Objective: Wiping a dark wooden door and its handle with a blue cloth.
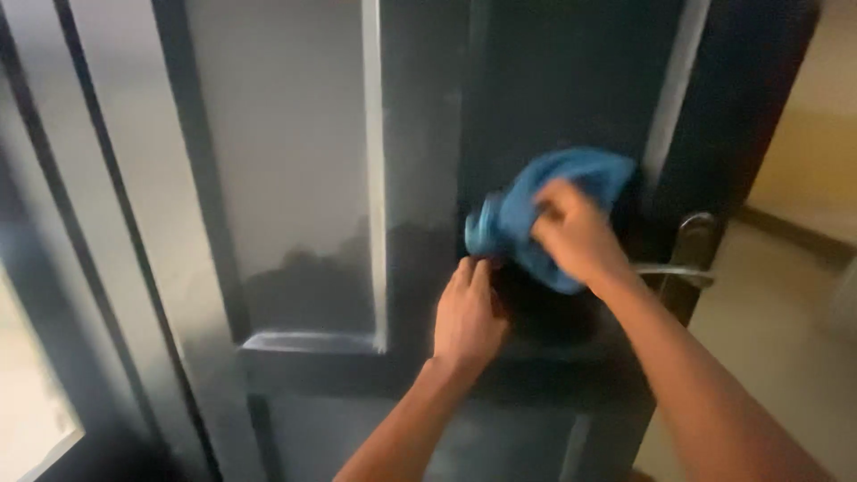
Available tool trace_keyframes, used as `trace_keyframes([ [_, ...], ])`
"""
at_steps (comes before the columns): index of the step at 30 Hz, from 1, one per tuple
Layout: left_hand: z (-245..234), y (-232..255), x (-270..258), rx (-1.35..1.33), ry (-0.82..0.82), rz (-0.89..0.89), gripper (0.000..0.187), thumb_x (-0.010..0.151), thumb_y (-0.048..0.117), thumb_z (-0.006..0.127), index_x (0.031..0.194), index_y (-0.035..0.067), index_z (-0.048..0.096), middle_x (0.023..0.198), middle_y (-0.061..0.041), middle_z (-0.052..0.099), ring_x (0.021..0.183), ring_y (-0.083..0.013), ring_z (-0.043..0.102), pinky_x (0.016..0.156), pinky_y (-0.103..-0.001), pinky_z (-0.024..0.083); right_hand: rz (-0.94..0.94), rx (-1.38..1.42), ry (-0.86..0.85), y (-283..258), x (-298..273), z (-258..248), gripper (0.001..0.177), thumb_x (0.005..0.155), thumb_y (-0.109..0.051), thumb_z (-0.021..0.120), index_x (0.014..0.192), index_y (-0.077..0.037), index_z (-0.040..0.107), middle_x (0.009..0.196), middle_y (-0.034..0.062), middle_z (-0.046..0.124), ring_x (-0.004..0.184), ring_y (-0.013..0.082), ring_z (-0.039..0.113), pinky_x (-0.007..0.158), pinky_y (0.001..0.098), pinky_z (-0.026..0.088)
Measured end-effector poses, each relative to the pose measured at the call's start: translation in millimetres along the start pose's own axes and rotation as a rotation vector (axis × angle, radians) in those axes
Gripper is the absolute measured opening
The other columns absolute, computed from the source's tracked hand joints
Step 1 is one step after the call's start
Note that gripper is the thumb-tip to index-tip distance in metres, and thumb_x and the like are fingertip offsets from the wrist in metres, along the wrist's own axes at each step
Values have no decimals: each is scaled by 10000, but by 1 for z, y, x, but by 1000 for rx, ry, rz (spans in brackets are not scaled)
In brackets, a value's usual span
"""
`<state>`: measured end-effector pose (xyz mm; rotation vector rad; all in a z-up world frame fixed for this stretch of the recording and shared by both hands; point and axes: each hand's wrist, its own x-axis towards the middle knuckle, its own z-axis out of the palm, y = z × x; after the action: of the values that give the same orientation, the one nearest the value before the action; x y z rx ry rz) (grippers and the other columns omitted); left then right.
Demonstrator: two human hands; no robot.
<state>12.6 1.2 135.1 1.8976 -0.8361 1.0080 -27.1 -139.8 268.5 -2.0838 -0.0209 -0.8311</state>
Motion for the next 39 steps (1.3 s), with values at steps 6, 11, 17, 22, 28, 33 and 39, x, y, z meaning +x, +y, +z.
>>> trace_keyframes([
  [6,26,-5,-2,71,78,-12,357,788,9,655,1144,34,671,1191,-132,600,1123,-331,588,983,-433,486,220,-522,117,79,31,-60,220,1059,-241,557,1011,-108,725,996,89,762,848,181,721,827,394,586],
  [11,31,22,-5,76,44,-65,415,707,6,677,1121,25,657,1160,-168,585,1115,-356,557,961,-460,435,230,-628,-15,73,8,-60,263,1060,-270,554,984,-108,747,930,100,770,781,192,708,783,386,562],
  [17,75,62,21,-283,-121,-148,493,817,21,607,1308,6,568,1248,-214,577,1169,-408,584,1013,-498,485,289,-103,16,77,20,-87,318,1051,-275,529,1058,-22,721,1039,188,782,910,279,762,839,440,618],
  [22,106,92,30,-421,-62,-130,554,870,92,641,1387,24,458,1185,-268,576,1062,-473,619,902,-528,531,245,-61,-226,79,32,-112,307,1006,-286,572,1130,-40,706,1104,197,779,997,272,774,869,398,608],
  [28,134,70,2,-319,-113,-174,485,984,107,565,1450,83,433,1233,-254,611,989,-458,689,808,-501,594,90,-182,117,85,-22,-118,317,1034,-304,525,1108,-70,726,1003,126,788,861,185,758,751,330,593],
  [33,159,41,-33,-110,-362,-319,387,842,49,639,1227,47,602,1038,-231,742,945,-408,726,874,-482,581,400,-87,226,150,-78,-77,346,1080,-309,514,1033,-35,720,804,172,756,633,210,673,613,352,565],
  [39,124,74,-1,-361,-52,-486,282,810,28,614,1084,49,675,954,-195,759,898,-372,756,829,-453,595,227,-115,125,191,-93,-27,438,918,-89,617,1355,-114,584,1193,123,725,1041,220,723,917,408,590],
])
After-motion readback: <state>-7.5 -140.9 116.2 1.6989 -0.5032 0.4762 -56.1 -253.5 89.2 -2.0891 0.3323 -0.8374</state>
